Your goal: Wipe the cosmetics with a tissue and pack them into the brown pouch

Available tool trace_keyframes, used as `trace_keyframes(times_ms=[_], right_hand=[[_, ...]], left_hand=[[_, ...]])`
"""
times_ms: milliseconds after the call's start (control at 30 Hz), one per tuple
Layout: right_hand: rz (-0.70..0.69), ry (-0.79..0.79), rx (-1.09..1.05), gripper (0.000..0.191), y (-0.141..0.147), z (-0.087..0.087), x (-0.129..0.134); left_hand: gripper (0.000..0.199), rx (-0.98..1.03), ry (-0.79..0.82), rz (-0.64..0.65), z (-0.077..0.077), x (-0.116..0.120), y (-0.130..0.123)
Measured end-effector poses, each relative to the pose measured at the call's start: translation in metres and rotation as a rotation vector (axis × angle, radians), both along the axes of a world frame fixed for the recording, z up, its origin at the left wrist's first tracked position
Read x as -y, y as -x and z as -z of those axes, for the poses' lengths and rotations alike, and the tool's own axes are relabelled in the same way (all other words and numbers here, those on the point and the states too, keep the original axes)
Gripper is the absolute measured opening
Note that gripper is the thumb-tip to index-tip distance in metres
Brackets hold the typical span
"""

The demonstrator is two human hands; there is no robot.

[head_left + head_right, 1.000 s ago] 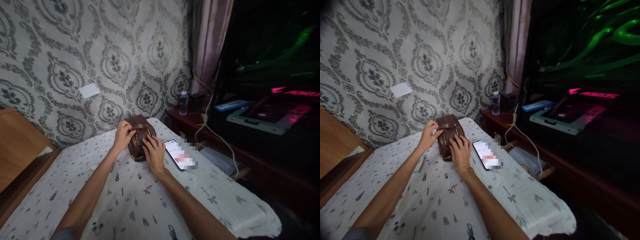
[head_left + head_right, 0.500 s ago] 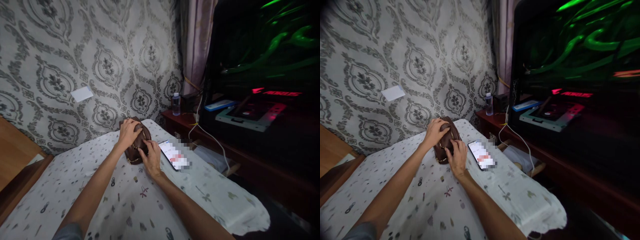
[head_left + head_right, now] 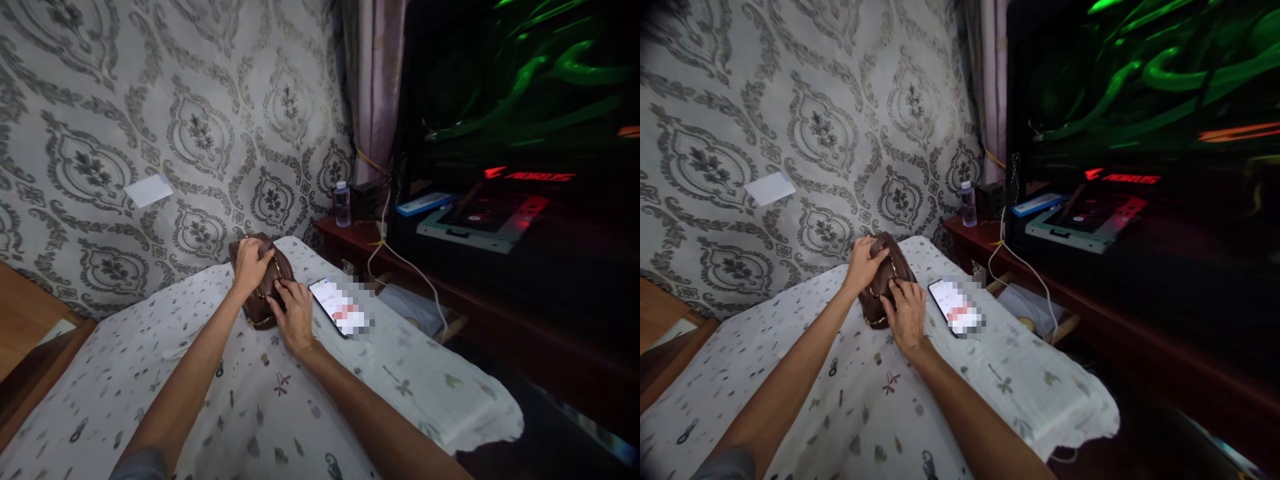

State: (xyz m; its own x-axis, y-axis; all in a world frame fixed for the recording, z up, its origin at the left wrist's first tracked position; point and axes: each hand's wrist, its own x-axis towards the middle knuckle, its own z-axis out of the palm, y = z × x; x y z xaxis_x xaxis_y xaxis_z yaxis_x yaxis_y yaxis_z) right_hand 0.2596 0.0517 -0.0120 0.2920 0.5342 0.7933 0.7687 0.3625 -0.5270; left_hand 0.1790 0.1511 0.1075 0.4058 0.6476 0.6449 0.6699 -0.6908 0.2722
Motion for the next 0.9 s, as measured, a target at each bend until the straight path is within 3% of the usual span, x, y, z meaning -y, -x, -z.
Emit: trace_keyframes(times_ms=[333,500,633,900], right_hand=[[-0.012,-0.013,-0.008,0.029,-0.001,-0.002,0.000],[-0.011,-0.021,-0.012,0.031,0.000,-0.002,0.000],[-0.038,-0.057,0.050,0.027,0.005,-0.003,0.002],[-0.071,-0.036,0.199,0.032,0.005,-0.003,0.002]], left_hand=[[0.005,-0.032,0.038,0.146,0.001,0.017,0.004],[0.018,-0.008,0.079,0.086,-0.011,0.018,0.037],[0.007,-0.036,0.096,0.002,-0.017,0.022,0.062],[0.011,-0.002,0.115,-0.044,-0.005,0.023,0.063]])
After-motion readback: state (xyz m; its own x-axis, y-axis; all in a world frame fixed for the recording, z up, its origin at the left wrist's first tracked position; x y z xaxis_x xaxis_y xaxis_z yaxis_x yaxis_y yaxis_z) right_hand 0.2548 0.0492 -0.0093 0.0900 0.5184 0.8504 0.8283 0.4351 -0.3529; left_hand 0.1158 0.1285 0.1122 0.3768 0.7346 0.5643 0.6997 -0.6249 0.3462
